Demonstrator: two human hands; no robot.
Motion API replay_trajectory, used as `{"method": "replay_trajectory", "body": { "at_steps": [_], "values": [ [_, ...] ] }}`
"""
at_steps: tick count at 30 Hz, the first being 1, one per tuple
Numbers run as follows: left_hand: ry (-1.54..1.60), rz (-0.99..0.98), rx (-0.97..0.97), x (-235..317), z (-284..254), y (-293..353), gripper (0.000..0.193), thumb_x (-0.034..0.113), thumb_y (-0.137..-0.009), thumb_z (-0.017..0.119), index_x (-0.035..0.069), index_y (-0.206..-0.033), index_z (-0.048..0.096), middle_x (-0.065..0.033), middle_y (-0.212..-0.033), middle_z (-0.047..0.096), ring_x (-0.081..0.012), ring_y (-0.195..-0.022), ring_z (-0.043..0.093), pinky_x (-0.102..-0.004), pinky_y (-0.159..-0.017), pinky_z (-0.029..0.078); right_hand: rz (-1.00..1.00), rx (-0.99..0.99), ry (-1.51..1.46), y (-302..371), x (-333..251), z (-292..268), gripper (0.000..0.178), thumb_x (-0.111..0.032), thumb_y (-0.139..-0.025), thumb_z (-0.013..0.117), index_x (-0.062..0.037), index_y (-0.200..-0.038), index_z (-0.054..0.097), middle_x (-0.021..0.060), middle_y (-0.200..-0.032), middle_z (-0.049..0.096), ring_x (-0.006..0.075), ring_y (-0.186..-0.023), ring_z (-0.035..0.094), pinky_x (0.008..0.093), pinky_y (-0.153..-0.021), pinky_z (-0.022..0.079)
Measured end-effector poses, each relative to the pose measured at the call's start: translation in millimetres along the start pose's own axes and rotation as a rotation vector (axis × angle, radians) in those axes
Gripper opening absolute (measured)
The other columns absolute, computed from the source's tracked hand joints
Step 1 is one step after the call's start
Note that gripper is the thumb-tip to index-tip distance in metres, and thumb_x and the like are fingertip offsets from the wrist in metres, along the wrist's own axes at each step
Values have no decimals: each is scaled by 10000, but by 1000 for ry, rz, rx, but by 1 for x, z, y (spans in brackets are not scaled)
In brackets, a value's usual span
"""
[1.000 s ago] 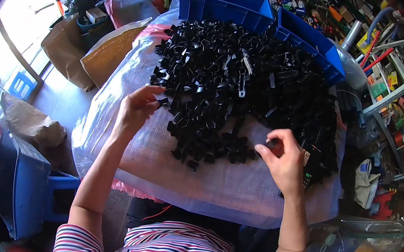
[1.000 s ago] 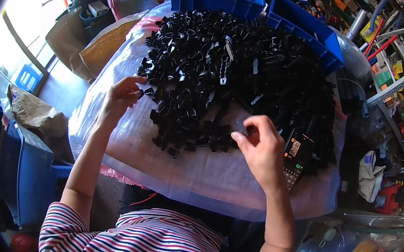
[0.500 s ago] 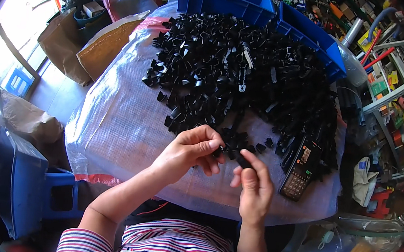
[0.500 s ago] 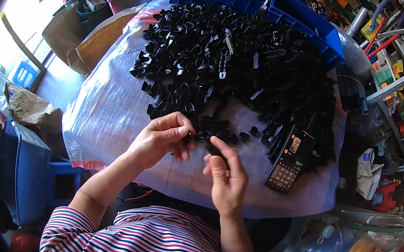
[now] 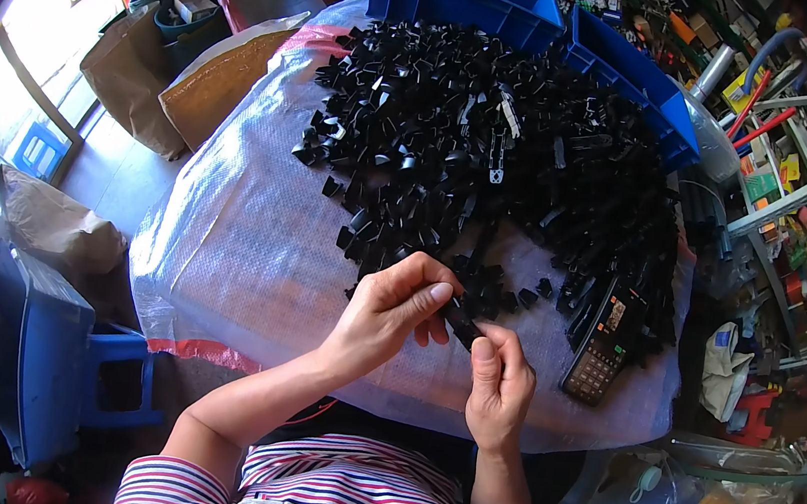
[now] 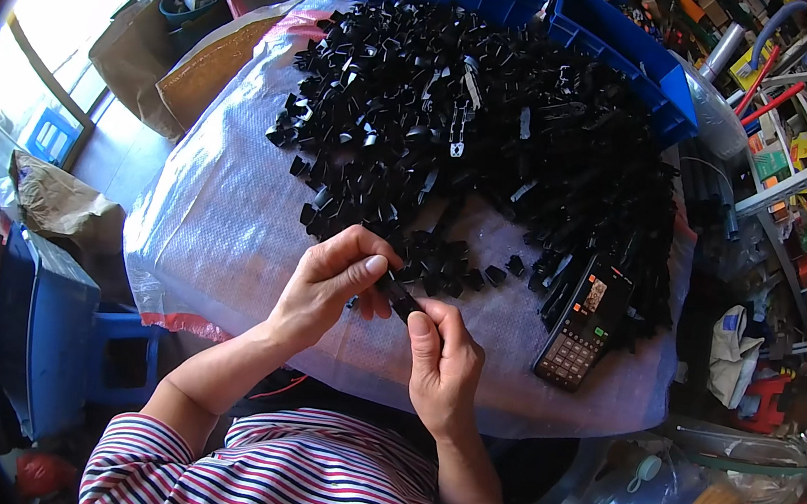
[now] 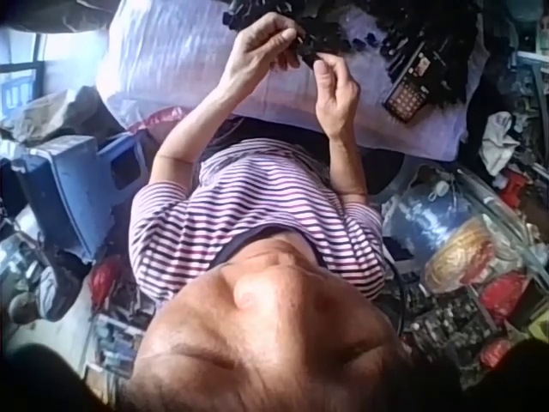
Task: Assembling small black plastic components at a workstation in a factory setting.
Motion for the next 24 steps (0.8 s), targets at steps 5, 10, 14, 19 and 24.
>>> {"method": "replay_trajectory", "body": {
  "at_steps": [5,10,14,19,24],
  "values": [
    [-72,77,100,3,-1,4,103,97,-908,513,1,-932,543,-30,-684,571,-66,-574,569,-192,-500,434,-31,45,10,2,3,2,216,-213,-945,451,-23,-917,551,-7,-623,474,67,-549,400,223,-501,341],
    [-524,359,265,31,6,22,87,-60,-820,550,-20,-897,544,-91,-681,565,-97,-544,559,-232,-468,423,104,102,-132,5,16,20,238,-232,-956,428,-39,-853,521,-31,-626,450,48,-550,406,202,-487,331],
    [-612,444,311,38,3,28,84,20,-835,568,-10,-912,551,-85,-713,565,-138,-594,559,-234,-513,423,123,57,-269,2,15,34,243,-255,-958,420,-49,-857,500,-39,-630,436,48,-548,392,210,-479,325],
    [288,160,254,9,-27,21,281,307,-896,524,49,-1006,509,-80,-1043,545,-193,-885,545,-322,-734,448,-38,-203,120,-46,-17,36,263,-302,-915,497,-45,-870,470,65,-638,483,164,-568,507,290,-513,385],
    [511,194,285,26,-96,-10,130,71,-790,582,84,-896,509,-88,-947,588,-185,-810,609,-335,-711,506,-221,-69,701,-104,45,20,263,-206,-797,635,-31,-912,476,112,-700,541,272,-660,581,366,-604,450]
  ]
}}
Point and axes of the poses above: each hand's wrist, its own y-axis away from the middle knuckle, its own z-axis out of the palm, x = y × z, the point moved 9 cm from there along -y, towards the middle knuckle
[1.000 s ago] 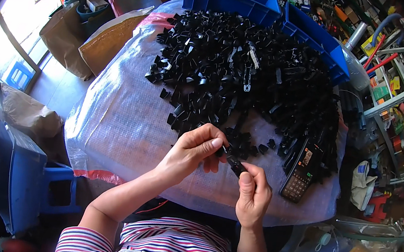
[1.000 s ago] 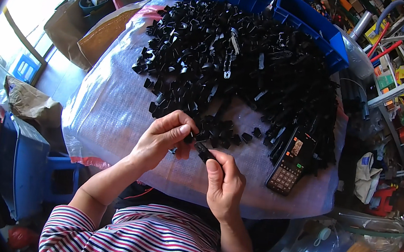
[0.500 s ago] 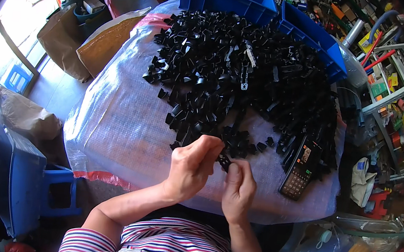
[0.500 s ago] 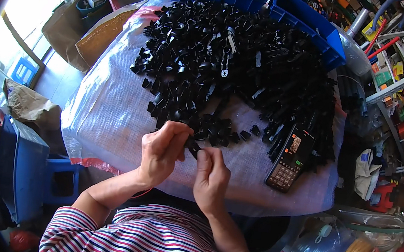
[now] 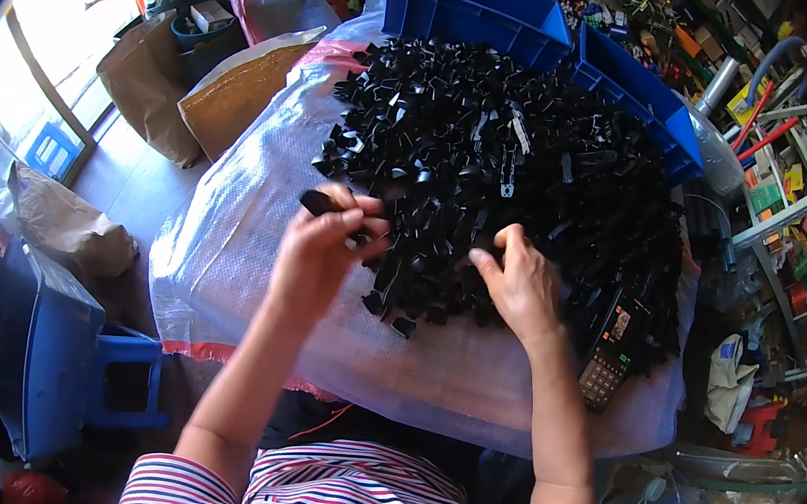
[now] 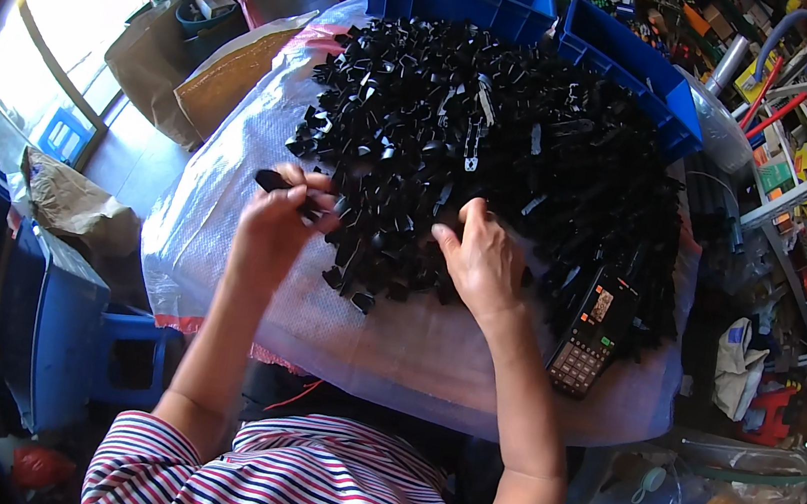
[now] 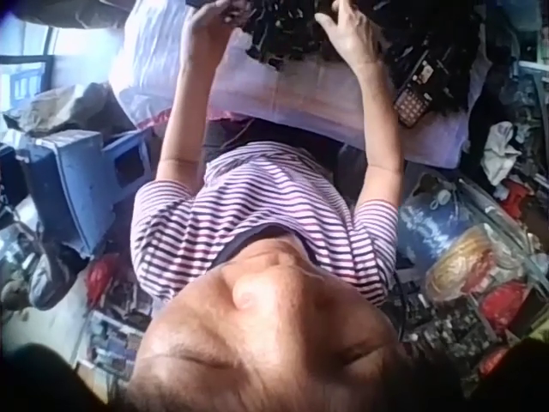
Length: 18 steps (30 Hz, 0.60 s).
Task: Assembling small black plastic components at a workstation in a factory setting.
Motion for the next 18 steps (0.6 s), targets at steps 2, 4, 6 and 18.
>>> {"method": "replay_trajectory", "body": {
  "at_steps": [2,4,6,18],
  "values": [
    [-493,65,93,34,-33,-26,81,55,-751,604,64,-826,576,-12,-747,573,-104,-630,518,-262,-613,451,-88,-25,-91,0,-4,2,287,-176,-764,663,-29,-929,481,108,-699,540,273,-658,575,370,-613,455],
    [-1161,260,230,72,-36,-36,145,138,-738,678,50,-833,613,-17,-682,542,-91,-597,463,-251,-562,409,65,-92,-203,5,-1,0,352,-127,-721,688,-36,-1001,496,102,-709,545,264,-664,571,363,-608,452],
    [-1578,332,137,65,-44,-51,184,192,-724,696,64,-830,618,-62,-717,566,-153,-626,523,-289,-592,438,61,-9,-225,11,-4,-16,383,-85,-691,705,-40,-1033,538,81,-725,536,209,-620,528,326,-591,446],
    [-1153,145,-509,-9,76,32,109,-20,-766,592,13,-862,554,-59,-715,609,-105,-607,588,-246,-560,464,-169,-34,-665,56,-79,-56,293,-115,-819,648,-11,-1047,497,59,-830,591,120,-659,541,229,-578,447]
  ]
}}
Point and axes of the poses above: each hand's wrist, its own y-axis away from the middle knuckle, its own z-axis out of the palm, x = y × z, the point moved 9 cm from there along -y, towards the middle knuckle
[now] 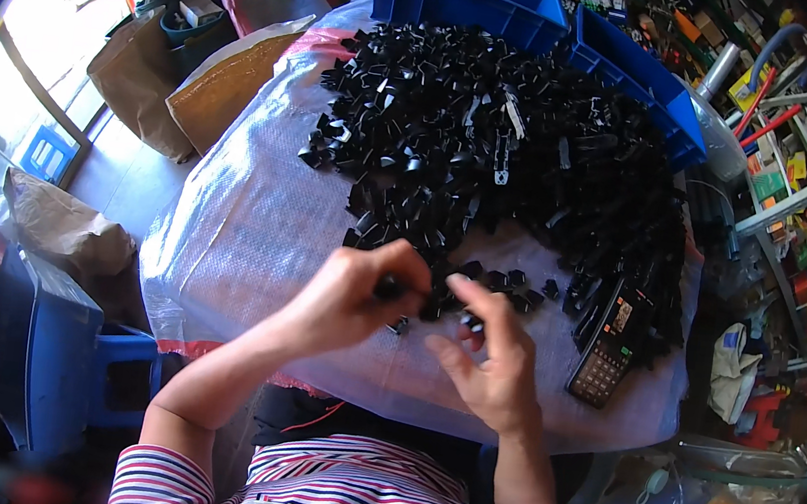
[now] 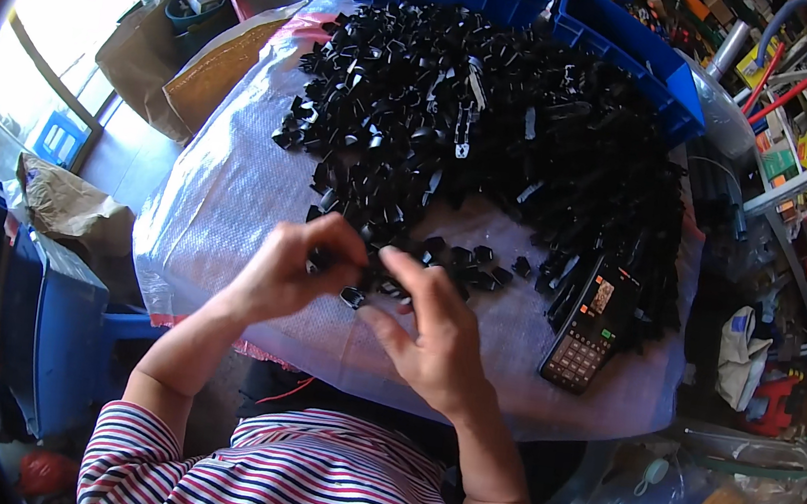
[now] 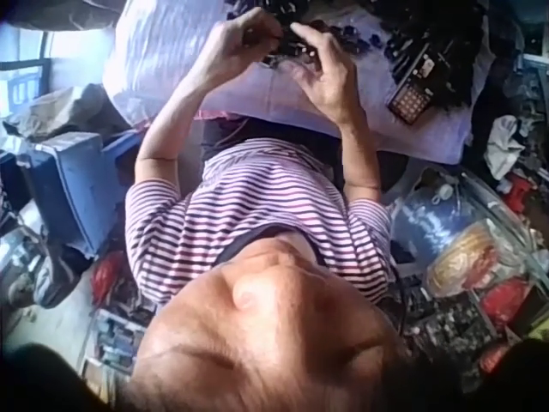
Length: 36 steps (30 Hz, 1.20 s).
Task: Assembling small black plastic components at a workstation in a factory setting.
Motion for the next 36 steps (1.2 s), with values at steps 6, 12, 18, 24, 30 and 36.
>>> {"method": "replay_trajectory", "body": {
  "at_steps": [6,12,18,24,30,36],
  "values": [
    [548,-324,-12,-22,30,4,118,37,-808,600,0,-900,537,-40,-746,605,-86,-643,571,-219,-588,459,-64,248,52,24,17,-5,388,-108,-730,733,-14,-1056,543,62,-824,587,136,-643,563,236,-550,456],
    [229,-92,-52,-9,34,2,96,51,-822,593,-2,-896,561,-26,-763,597,-75,-673,542,-239,-613,452,-75,106,51,21,12,-4,363,-113,-733,732,-41,-1045,562,52,-819,566,117,-674,557,206,-533,432],
    [1031,-453,-83,-37,70,10,142,145,-847,606,38,-937,591,-36,-811,612,-93,-710,582,-225,-599,458,-141,325,-3,32,9,-11,309,-86,-734,725,-39,-992,561,42,-802,545,113,-657,507,209,-545,418],
    [1071,-476,70,-52,60,8,123,138,-844,608,48,-928,600,-43,-805,628,-87,-643,551,-207,-576,434,175,212,-50,41,30,-15,226,-86,-892,499,4,-1098,480,131,-1123,522,169,-896,530,280,-818,428],
    [1025,-402,154,-48,57,4,110,94,-817,640,47,-914,617,-29,-767,622,-75,-618,546,-186,-565,428,144,185,109,39,16,-16,249,-189,-889,563,12,-1031,533,80,-826,618,111,-697,539,232,-678,448],
    [951,-339,194,-45,53,7,113,85,-807,654,33,-901,620,-12,-764,609,-76,-648,545,-197,-600,440,359,159,-31,45,30,-11,209,-212,-886,574,-11,-925,534,14,-675,535,77,-589,463,218,-544,394]
  ]
}}
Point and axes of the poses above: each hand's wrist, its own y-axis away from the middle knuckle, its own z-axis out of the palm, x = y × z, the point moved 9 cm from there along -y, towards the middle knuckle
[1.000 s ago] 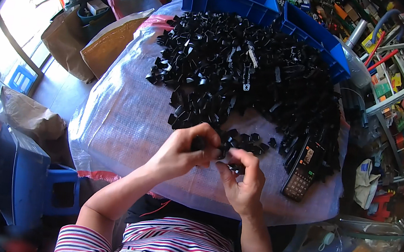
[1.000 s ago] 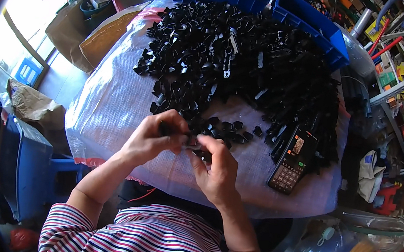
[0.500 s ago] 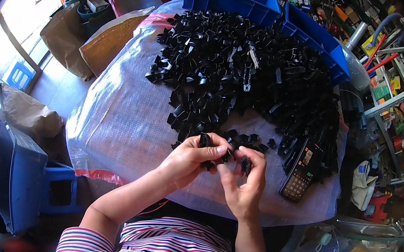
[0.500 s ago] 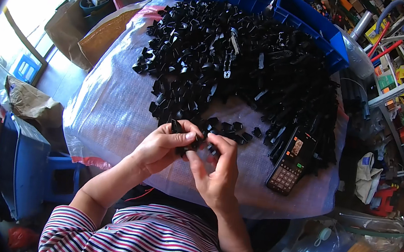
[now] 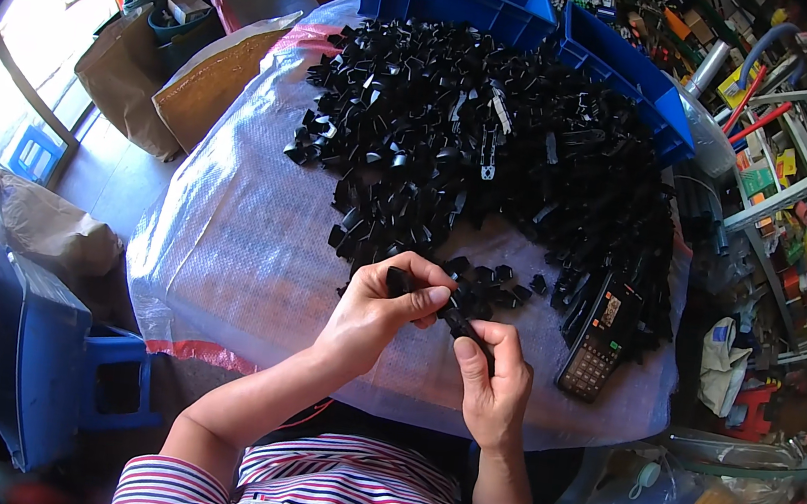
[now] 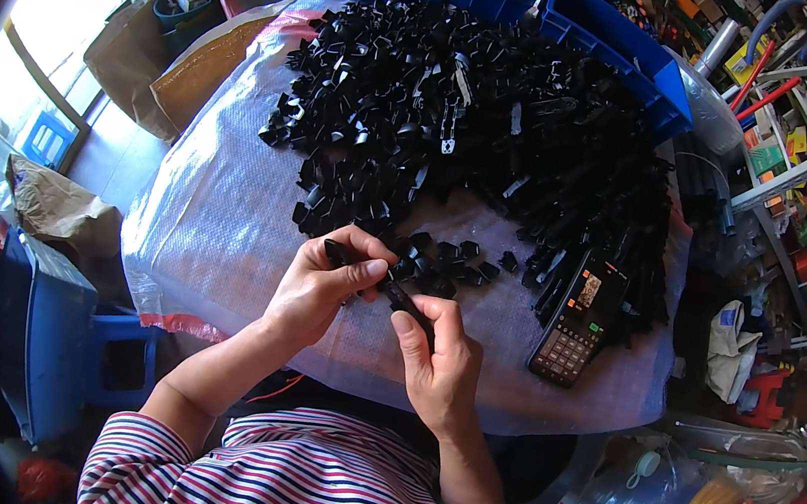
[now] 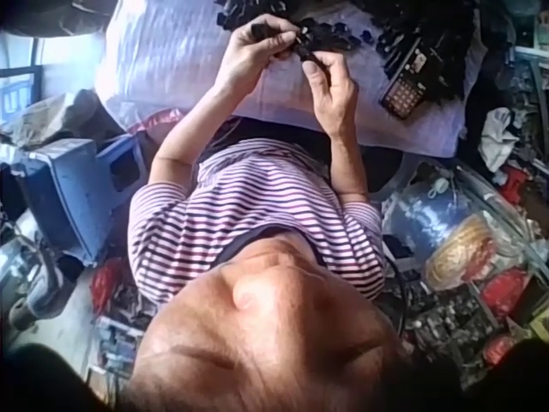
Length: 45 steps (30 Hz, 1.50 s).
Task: Assembling small black plastic components at a workstation in a factory setting.
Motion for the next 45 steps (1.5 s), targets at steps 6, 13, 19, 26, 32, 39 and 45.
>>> {"method": "replay_trajectory", "body": {
  "at_steps": [6,13,19,26,32,39,45],
  "values": [
    [-270,143,62,14,6,10,87,57,-814,638,5,-880,615,-16,-737,598,-54,-675,513,-202,-616,423,8,45,1,1,5,2,176,-189,-889,565,-19,-906,528,5,-639,509,71,-571,443,220,-522,378],
    [-294,210,62,20,17,18,101,53,-816,611,9,-907,599,-52,-909,615,-94,-801,546,-233,-696,447,-4,113,-158,-4,3,13,152,-169,-902,538,-24,-909,490,44,-648,547,91,-574,502,232,-530,410],
    [220,-115,-143,-21,32,19,222,208,-852,589,61,-1015,556,-126,-1092,576,-220,-1015,543,-343,-779,478,-210,114,148,17,-8,-34,248,-213,-881,552,7,-980,498,124,-859,580,176,-724,579,296,-614,458],
    [604,-371,-242,-47,48,16,307,226,-836,584,90,-1105,527,-138,-1046,590,-249,-895,576,-365,-710,497,51,737,340,93,68,-164,168,-101,-926,435,28,-1015,495,107,-848,610,164,-810,575,270,-773,430],
    [424,-442,-148,-70,42,16,294,146,-763,639,53,-1029,553,-81,-764,577,-158,-523,481,-269,-496,391,-10,684,432,96,72,-168,238,-161,-952,361,23,-899,502,130,-809,621,193,-781,603,285,-722,454],
    [328,-384,-173,-63,37,19,173,142,-739,674,41,-835,572,-90,-747,571,-172,-641,538,-292,-533,424,-157,546,531,67,61,-147,246,-173,-947,373,12,-937,535,112,-946,600,192,-906,531,296,-788,431],
    [123,-102,-369,-7,70,27,156,105,-748,690,-4,-835,621,-122,-820,608,-195,-746,583,-295,-677,466,-209,412,604,45,59,-124,241,-195,-947,381,6,-1023,490,117,-1076,567,219,-979,485,321,-879,393]
  ]
}}
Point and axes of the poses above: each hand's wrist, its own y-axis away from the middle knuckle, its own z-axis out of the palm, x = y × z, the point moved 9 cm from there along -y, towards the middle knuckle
